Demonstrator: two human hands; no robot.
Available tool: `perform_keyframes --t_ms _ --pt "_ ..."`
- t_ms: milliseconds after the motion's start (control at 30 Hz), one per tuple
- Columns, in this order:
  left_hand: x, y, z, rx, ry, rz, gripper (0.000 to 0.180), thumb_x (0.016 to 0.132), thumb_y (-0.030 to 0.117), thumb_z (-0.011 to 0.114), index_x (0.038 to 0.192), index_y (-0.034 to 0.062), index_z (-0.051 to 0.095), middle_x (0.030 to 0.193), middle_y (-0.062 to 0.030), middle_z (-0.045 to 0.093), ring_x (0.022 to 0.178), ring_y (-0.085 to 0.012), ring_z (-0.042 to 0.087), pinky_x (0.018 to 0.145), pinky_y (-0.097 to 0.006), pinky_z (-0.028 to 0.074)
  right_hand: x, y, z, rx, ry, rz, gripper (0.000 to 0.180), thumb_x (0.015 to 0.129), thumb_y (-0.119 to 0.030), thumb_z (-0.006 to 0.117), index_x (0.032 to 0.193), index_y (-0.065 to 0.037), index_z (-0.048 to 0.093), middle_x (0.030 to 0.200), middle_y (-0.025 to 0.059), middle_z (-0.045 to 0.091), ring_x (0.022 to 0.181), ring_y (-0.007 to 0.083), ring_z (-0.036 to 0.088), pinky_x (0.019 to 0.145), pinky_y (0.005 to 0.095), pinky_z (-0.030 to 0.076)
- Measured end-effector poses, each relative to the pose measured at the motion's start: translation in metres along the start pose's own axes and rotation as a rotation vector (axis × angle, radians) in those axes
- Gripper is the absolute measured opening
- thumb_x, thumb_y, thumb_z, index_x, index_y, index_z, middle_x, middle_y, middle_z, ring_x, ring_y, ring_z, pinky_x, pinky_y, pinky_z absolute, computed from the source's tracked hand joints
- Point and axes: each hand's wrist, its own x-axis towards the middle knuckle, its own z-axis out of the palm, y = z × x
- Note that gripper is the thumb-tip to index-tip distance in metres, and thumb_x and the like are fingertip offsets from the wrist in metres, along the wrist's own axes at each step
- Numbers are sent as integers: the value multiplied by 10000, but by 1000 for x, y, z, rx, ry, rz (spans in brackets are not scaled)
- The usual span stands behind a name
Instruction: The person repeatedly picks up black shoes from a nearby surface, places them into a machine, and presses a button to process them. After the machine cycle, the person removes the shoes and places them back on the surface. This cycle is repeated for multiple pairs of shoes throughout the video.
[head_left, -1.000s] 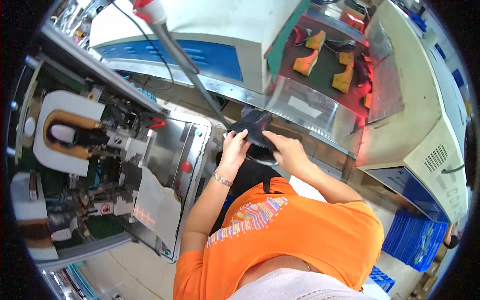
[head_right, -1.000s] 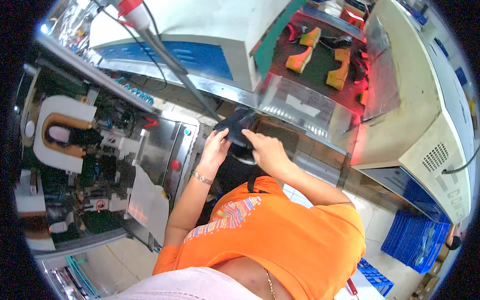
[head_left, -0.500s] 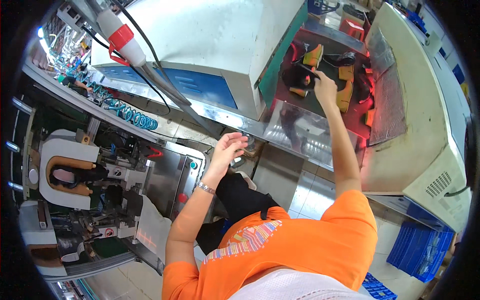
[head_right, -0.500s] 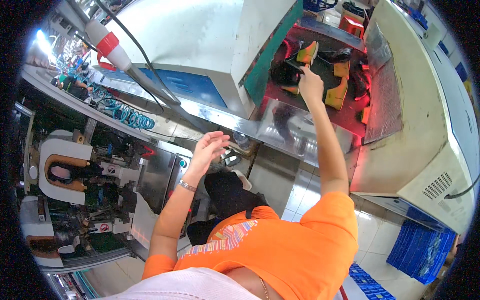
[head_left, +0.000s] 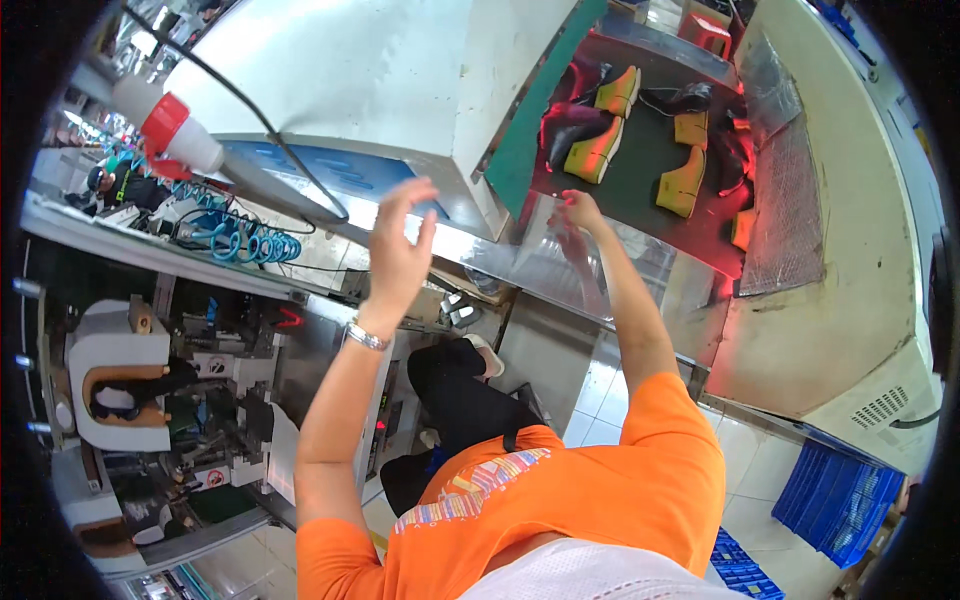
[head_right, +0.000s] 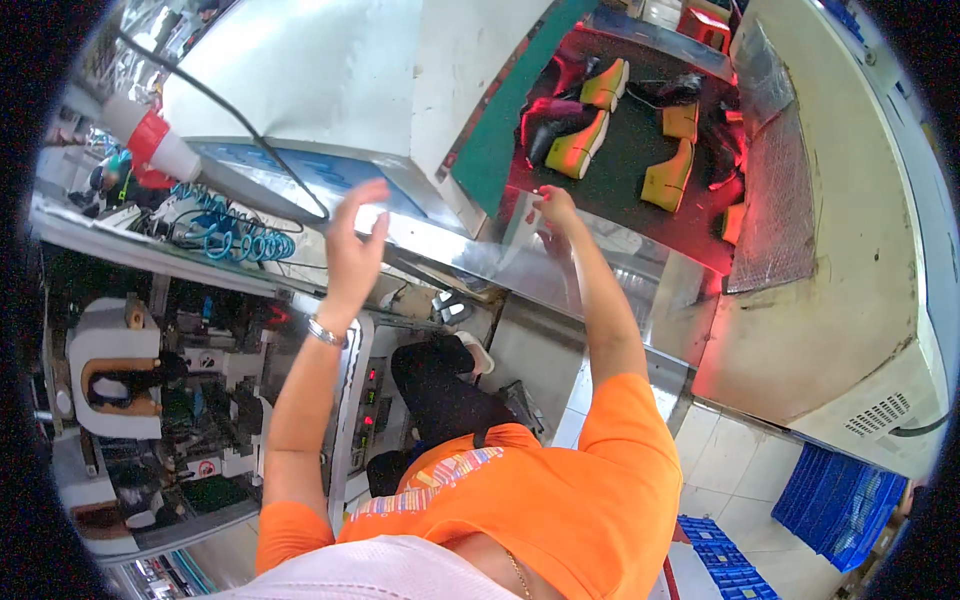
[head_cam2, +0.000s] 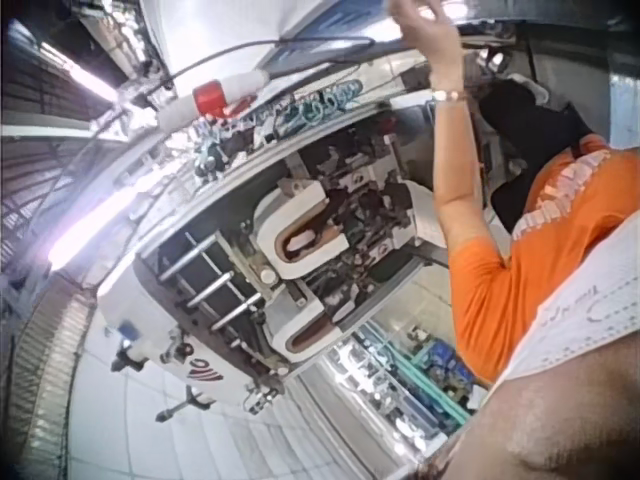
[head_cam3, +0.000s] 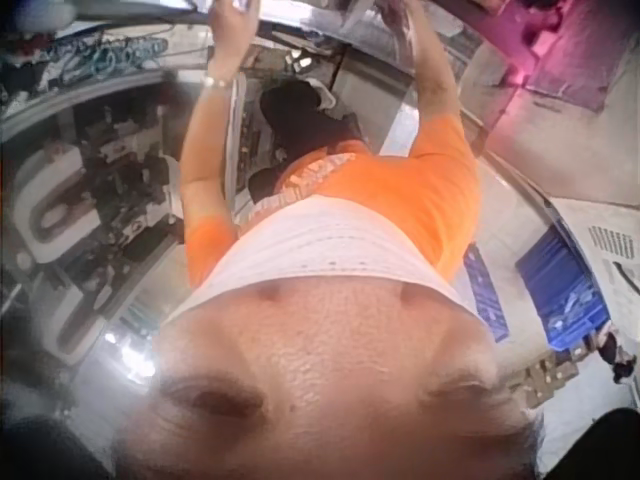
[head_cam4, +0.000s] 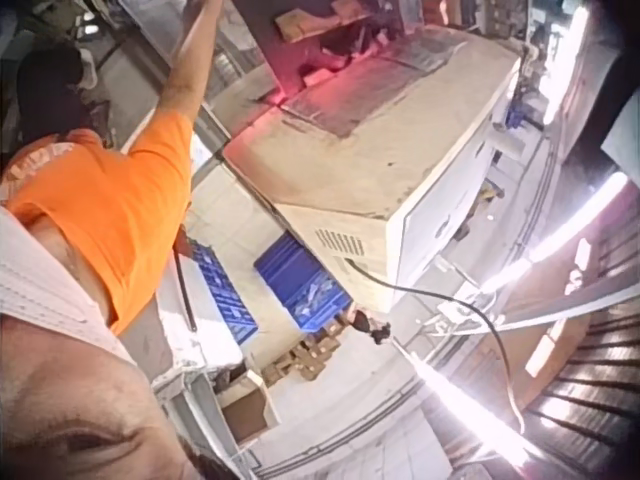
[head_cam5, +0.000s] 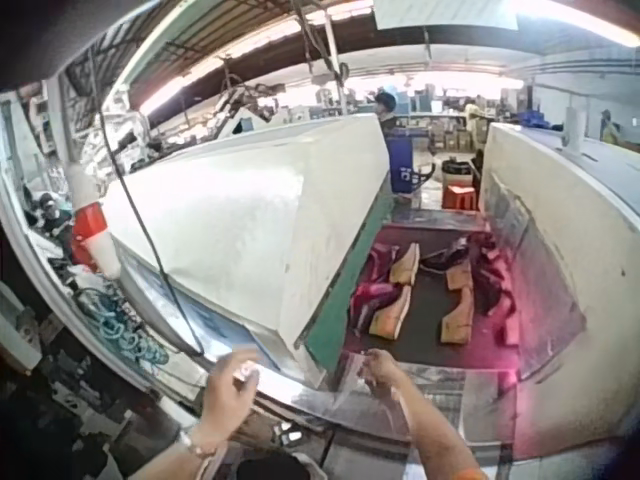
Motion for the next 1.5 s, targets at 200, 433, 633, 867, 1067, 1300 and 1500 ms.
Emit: perform_keyframes --t_ms 200,433,633,867,1067,1300,1500 --pt "87 -22 33 196 222 169 496 765 165 604 1204 48 406 1310 -153 359 1242 -327 282 1007 -451 217 70 26 -83 -90 645 -221 370 703 -140 622 1066 -82 582 941 121 615 811 255 601 722 342 468" --pt "114 -57 80 264 180 101 643 778 266 555 1328 68 288 1407 -150 230 1312 -336 153 1034 -493 59 158 63 -202 205 842 -207 441 675 -87 666 1098 -34 550 1020 116 580 927 221 556 812 311 433" --pt "115 -51 78 252 115 170 571 809 132 493 1316 -15 276 1401 -196 203 1305 -316 182 1050 -403 139 216 68 -255 580 776 -18 514 692 -160 685 1166 -82 503 1054 37 558 838 132 516 583 280 404" --pt "118 -61 85 202 116 158 610 832 236 417 1338 -24 197 1412 -192 166 1307 -299 167 1050 -398 144 280 74 -278 700 830 -17 379 754 -243 652 1097 -115 553 975 24 571 860 146 521 770 319 376" --pt "106 -53 89 173 181 -92 638 840 302 394 1336 -28 164 1409 -226 117 1302 -290 174 1031 -400 195 297 48 -295 1027 617 -183 445 815 -298 581 1118 18 504 1101 96 536 967 216 521 882 323 381" --pt "110 -62 88 170 159 23 636 836 305 400 1332 -26 179 1395 -243 148 1285 -333 198 1019 -435 206 303 61 -320 1096 756 -229 545 834 -349 561 1202 32 435 1203 93 485 1071 218 476 965 353 301" --pt "118 -64 85 226 165 202 602 800 290 461 1304 0 303 1368 -275 214 1288 -351 206 1025 -469 163 157 -31 -305 974 408 -490 752 867 -569 241 1312 36 277 1396 126 248 1302 232 176 1059 449 72"
